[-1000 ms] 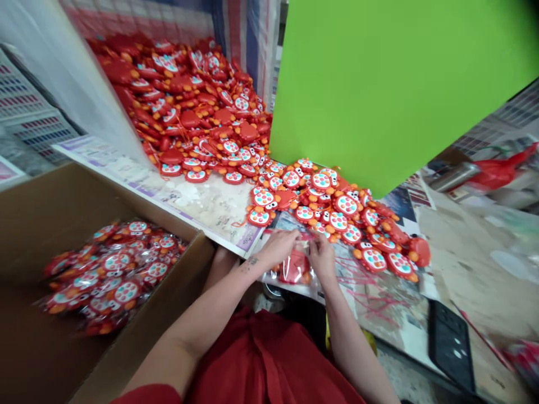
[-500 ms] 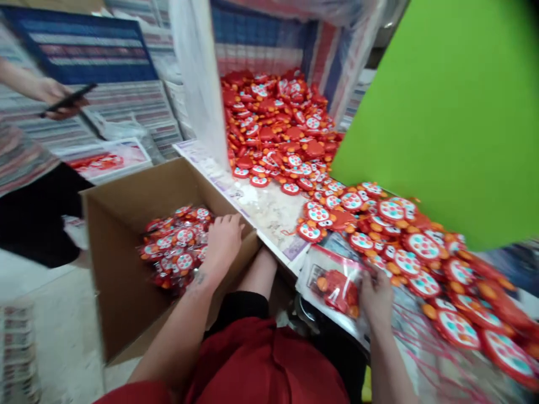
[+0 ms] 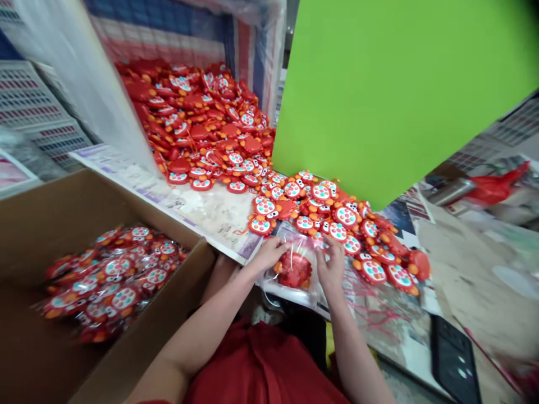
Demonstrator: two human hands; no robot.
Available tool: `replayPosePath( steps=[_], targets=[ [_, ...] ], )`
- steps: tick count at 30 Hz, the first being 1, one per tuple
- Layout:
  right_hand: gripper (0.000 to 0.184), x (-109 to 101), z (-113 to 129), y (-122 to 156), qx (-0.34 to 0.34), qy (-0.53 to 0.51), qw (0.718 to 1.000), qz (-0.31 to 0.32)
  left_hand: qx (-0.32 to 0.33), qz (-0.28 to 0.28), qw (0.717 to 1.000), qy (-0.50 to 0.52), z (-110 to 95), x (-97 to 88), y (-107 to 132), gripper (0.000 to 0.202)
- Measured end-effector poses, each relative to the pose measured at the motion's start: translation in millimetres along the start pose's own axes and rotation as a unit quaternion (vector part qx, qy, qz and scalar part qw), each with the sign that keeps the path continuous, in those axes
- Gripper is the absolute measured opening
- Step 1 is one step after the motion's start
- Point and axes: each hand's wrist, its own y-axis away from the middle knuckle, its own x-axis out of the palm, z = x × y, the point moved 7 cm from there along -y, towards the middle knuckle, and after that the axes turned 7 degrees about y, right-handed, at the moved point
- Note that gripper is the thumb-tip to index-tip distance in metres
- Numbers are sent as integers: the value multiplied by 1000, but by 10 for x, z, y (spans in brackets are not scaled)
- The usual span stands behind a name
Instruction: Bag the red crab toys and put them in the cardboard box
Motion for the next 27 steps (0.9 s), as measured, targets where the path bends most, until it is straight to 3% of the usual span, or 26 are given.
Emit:
replayPosePath(
  steps=[2,5,7,10,13,16,20,23,27],
  targets=[
    [29,5,182,-47,-79,68,995,-8,7,-7,1000,22,-39,40,46,19],
    [27,202,458,-80,-173,106,977,67,47,19,998,21,-194,100,116,19],
    [31,342,606,-71,-216,125,962,112,77,25,996,-40,-318,100,155,22],
    [36,476,727,-52,-243,152,947,144,89,28,986,-142,-440,84,198,27],
    [34,502,681,-92,-221,160,952,141,98,60,979,-168,-485,125,236,29],
    [27,301,390,-198,-141,151,975,76,114,82,985,-105,-440,155,254,31],
    [20,-321,-284,-109,-4,174,985,-12,36,48,998,9,-124,49,225,30],
    [24,-718,-782,196,36,268,963,4,-16,32,999,32,110,-20,218,29],
    [30,-907,-1264,513,3,347,936,65,-40,38,998,10,253,7,203,31]
  ],
)
